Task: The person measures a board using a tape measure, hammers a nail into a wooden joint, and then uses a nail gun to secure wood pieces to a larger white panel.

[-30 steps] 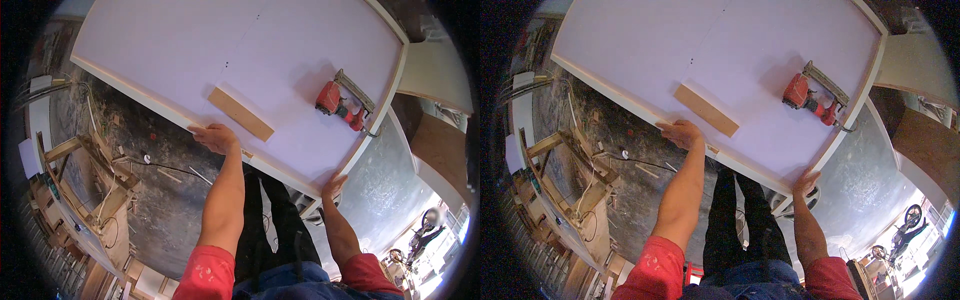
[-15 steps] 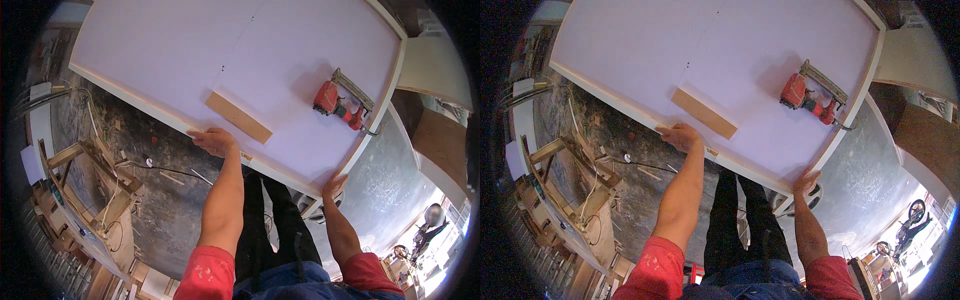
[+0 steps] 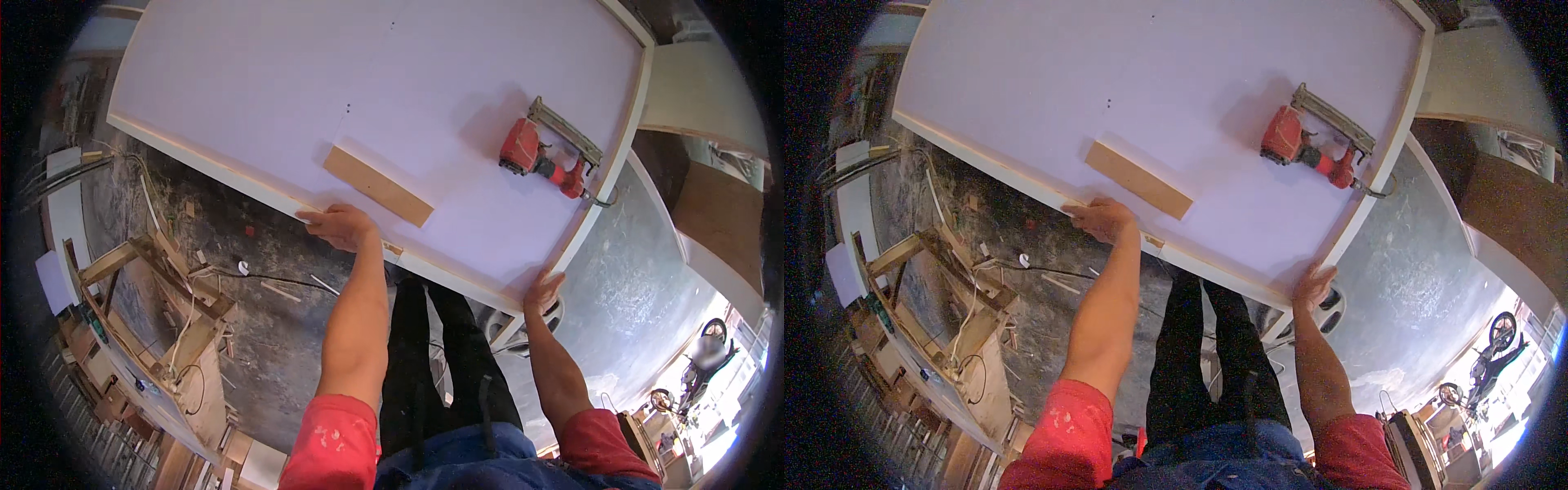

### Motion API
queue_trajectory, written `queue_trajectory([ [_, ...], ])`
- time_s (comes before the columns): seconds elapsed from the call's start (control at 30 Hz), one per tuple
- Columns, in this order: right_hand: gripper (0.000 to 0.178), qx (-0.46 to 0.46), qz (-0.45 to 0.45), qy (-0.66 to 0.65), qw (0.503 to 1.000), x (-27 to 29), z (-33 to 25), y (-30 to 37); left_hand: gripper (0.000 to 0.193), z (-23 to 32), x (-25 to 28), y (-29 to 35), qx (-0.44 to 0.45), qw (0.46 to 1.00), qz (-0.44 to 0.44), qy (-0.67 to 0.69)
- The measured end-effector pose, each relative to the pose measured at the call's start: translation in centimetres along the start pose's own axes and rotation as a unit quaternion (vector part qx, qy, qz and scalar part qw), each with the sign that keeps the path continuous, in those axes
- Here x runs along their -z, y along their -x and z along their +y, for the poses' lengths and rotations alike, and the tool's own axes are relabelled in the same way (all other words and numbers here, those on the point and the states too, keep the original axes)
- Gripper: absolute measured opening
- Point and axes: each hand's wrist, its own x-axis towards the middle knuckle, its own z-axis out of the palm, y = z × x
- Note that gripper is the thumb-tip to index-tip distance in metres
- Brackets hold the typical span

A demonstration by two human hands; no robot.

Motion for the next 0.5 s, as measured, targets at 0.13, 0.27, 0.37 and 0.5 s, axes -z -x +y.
queue_trajectory([
  [0.13,0.075,0.022,0.027,-0.016,0.999,-0.4,0.3,0.0,0.064,-0.1,0.3,0.0,0.004,1.000,-0.016,0.019],
  [0.27,0.076,0.049,0.003,-0.029,0.998,-0.2,0.5,-0.1,0.066,-0.4,0.3,-0.1,-0.014,1.000,-0.007,0.006],
  [0.37,0.078,0.047,0.002,-0.023,0.999,-0.2,0.6,-0.2,0.065,-1.5,-0.2,-0.5,-0.015,1.000,-0.017,-0.011],
  [0.5,0.080,0.058,-0.046,-0.071,0.995,0.3,0.4,-0.5,0.073,-4.6,0.4,-2.3,-0.095,0.987,-0.110,0.065],
])
